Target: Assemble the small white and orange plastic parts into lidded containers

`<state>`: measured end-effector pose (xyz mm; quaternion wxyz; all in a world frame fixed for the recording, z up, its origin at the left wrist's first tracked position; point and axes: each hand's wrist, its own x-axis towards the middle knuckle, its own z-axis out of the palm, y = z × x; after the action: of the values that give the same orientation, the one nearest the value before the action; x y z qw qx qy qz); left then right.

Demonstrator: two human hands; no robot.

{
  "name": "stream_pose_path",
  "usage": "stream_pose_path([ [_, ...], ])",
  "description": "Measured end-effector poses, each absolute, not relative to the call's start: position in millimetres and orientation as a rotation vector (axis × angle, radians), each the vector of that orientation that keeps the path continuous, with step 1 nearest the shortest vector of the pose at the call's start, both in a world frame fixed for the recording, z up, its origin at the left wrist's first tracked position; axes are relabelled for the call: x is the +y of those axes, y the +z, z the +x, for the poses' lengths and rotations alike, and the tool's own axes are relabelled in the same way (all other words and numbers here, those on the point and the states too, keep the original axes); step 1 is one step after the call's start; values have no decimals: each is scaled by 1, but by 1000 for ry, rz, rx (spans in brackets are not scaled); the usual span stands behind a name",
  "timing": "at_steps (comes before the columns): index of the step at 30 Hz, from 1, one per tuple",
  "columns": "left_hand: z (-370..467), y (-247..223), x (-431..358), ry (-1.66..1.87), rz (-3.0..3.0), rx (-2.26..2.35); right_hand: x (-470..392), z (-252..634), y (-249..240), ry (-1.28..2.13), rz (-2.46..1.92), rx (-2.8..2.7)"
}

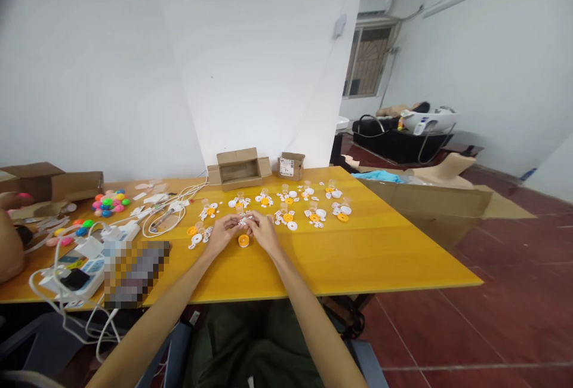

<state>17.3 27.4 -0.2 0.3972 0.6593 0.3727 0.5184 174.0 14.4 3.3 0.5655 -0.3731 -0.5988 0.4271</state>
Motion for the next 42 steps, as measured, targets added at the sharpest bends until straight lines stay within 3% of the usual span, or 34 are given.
stream_pose_path([
  [42,19,6,22,1280,1638,924,22,171,-16,665,-1036,-1472],
])
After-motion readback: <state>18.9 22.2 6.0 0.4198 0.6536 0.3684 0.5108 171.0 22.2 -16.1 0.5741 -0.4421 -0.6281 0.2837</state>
